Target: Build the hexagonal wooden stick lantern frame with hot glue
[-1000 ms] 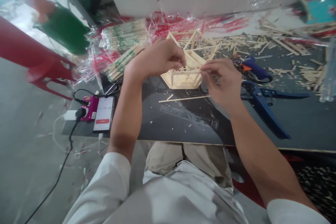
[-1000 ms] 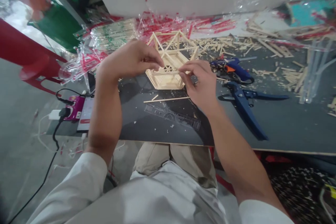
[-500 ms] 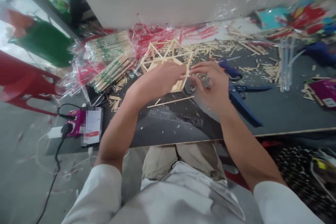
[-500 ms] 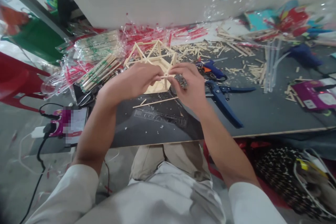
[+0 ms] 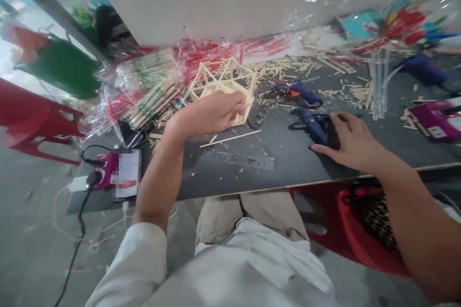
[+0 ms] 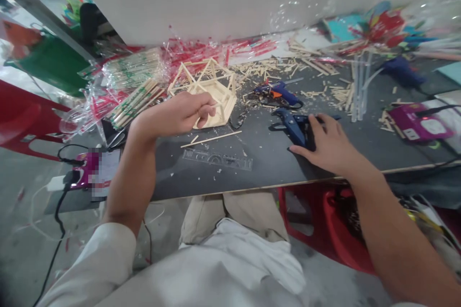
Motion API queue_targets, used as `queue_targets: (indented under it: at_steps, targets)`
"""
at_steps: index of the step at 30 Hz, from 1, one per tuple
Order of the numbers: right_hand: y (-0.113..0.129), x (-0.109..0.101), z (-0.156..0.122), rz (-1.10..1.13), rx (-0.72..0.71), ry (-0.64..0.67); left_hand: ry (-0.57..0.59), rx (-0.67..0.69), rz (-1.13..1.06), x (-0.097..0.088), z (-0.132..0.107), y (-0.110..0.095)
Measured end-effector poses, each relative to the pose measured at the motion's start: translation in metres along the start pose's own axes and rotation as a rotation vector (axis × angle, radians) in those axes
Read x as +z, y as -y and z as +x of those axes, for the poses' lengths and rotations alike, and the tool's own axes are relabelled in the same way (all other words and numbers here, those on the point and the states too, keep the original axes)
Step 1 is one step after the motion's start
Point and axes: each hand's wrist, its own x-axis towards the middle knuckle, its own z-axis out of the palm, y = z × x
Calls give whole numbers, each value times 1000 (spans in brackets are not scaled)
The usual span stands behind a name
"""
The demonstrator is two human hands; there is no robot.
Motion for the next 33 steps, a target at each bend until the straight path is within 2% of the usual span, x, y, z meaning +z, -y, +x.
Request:
queue_targets:
  at_steps: [4,8,10,12,15,18,21,23,26,33]
  targets:
    - [8,-14,6,-125,-65,66,64,57,-25,0,4,-3]
    - [25,-23,4,-290,75,67,47,46,-42,3,7,-5]
    - [37,-23,1,-183,148,17,6,36,-36,5,7,-5]
    - [55,-21,1,78,184,-31,-28,37,-47,6,7,-5]
    - [93,-20,3,510,72,29,-71,27,-83,6,6,-7]
    - [140,-19,6,789,30,80,-106,2,-81,4,6,-7]
    - [179,-14,6,913,-31,109,-107,-20,-59,4,6,-1]
    - [194,-9,6,980,-17,124,-108,-27,-53,4,7,3]
    - [202,-6,5,998,14,66,-92,-34,-33,6,8,8]
    - [208,-9,4,894,-106,-85,-90,-57,18,10,10,11]
